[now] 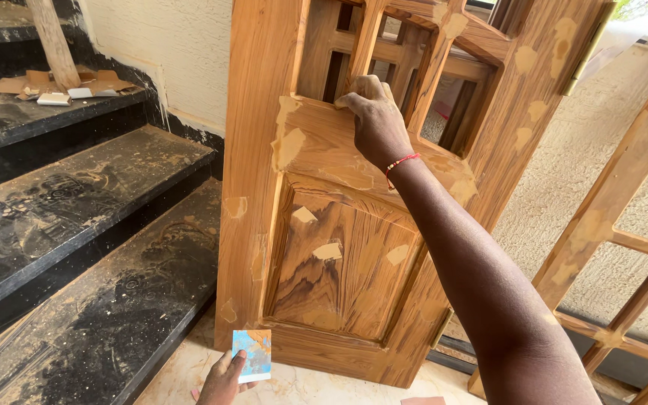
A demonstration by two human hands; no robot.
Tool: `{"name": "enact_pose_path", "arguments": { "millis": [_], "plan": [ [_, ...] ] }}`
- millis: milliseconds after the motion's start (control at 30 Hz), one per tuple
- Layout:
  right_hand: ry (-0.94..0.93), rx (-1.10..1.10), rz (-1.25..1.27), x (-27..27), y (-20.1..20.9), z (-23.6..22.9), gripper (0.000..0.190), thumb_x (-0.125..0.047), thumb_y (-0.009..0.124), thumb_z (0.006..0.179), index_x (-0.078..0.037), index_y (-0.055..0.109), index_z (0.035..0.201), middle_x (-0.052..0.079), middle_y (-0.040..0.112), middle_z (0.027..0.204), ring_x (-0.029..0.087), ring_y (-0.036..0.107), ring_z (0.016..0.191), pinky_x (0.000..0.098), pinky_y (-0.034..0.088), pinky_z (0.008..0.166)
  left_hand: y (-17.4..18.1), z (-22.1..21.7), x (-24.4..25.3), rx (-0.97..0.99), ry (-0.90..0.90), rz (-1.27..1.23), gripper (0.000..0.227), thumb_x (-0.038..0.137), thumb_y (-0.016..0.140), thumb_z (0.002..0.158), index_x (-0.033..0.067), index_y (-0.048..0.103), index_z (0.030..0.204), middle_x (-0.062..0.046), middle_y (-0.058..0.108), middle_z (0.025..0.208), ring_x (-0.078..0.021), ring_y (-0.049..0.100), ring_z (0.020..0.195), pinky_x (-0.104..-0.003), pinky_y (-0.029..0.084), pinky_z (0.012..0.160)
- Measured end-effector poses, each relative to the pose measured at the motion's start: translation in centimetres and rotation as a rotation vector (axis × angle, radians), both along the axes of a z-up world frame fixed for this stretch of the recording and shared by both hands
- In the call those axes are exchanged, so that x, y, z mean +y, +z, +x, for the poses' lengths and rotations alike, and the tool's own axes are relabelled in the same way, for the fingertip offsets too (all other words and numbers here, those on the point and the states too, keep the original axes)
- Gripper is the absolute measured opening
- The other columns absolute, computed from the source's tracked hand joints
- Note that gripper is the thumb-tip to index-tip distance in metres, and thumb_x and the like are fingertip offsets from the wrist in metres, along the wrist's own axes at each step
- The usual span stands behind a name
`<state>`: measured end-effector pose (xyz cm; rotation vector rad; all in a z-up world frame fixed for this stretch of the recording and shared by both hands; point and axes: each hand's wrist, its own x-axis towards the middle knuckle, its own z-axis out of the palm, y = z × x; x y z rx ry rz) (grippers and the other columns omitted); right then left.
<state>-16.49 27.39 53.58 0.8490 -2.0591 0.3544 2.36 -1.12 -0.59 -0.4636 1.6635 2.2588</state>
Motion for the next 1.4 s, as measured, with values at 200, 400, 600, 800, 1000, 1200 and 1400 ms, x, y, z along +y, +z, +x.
{"name": "enact_pose_path", "arguments": {
  "millis": [200,400,600,800,1000,1200,1400],
  "plan": [
    [-0.116,0.047,0.114,-0.2,-0.2,0.4,0.035,0.009,0.061,0.087,-0.010,0.077,0.112,0.011,0.055,0.126,0.032,0.055,0.115,0.0415,0.050,0.100,0.5,0.5,0.5,0.064,0.002,-0.108,0.056,0.042,0.053,0.097,0.0019,0.057,0.136,-0.018,0.075,0.114,-0.0292,0.079,0.093,-0.041,0.069,0.076],
    [-0.200,0.114,0.203,-0.3,-0.5,0.7,0.039,0.008,0.063,0.087,-0.013,0.078,0.116,0.009,0.054,0.130,0.029,0.054,0.120,0.0413,0.050,0.100,1.8,0.6,0.4,-0.003,-0.031,-0.188,0.061,0.047,0.047,0.099,0.0024,0.050,0.141,-0.021,0.075,0.115,-0.0260,0.079,0.096,-0.040,0.064,0.081],
    [-0.165,0.021,0.181,0.1,-0.1,0.1,0.032,0.008,0.061,0.093,-0.014,0.077,0.109,0.006,0.062,0.123,0.026,0.058,0.120,0.0389,0.052,0.104,3.1,1.1,0.6,0.047,-0.035,-0.154,0.067,0.050,0.046,0.098,-0.0034,0.053,0.138,-0.024,0.074,0.114,-0.0297,0.080,0.096,-0.041,0.065,0.081],
    [-0.034,0.019,0.066,0.4,0.7,-0.6,0.034,0.008,0.059,0.096,-0.014,0.077,0.114,0.008,0.063,0.124,0.026,0.060,0.117,0.0388,0.052,0.104,4.3,1.3,0.9,0.015,-0.035,-0.184,0.061,0.047,0.045,0.100,-0.0014,0.055,0.135,-0.023,0.073,0.115,-0.0290,0.079,0.098,-0.040,0.064,0.081],
    [-0.168,-0.004,0.143,-0.2,0.1,0.3,0.035,0.007,0.060,0.092,-0.014,0.079,0.113,0.008,0.061,0.121,0.030,0.058,0.117,0.0403,0.052,0.100,4.5,1.4,0.9,0.048,-0.036,-0.194,0.058,0.046,0.043,0.101,-0.0018,0.057,0.131,-0.022,0.074,0.110,-0.0282,0.079,0.096,-0.041,0.064,0.081],
    [-0.182,0.084,0.197,-0.3,-0.4,0.6,0.036,0.009,0.058,0.090,-0.013,0.079,0.110,0.010,0.063,0.124,0.029,0.060,0.116,0.0398,0.052,0.100,4.5,1.5,0.8,0.042,-0.017,-0.174,0.059,0.046,0.044,0.100,-0.0032,0.058,0.130,-0.022,0.075,0.109,-0.0281,0.079,0.096,-0.041,0.064,0.081],
    [-0.004,-0.105,-0.083,1.6,-0.3,0.6,0.028,0.007,0.056,0.101,-0.008,0.075,0.114,0.009,0.066,0.126,0.025,0.070,0.109,0.0318,0.059,0.097,4.4,1.2,1.1,-0.020,-0.016,-0.179,0.059,0.046,0.046,0.101,-0.0005,0.056,0.135,-0.022,0.076,0.109,-0.0275,0.077,0.093,-0.041,0.067,0.082]
  ]
}}
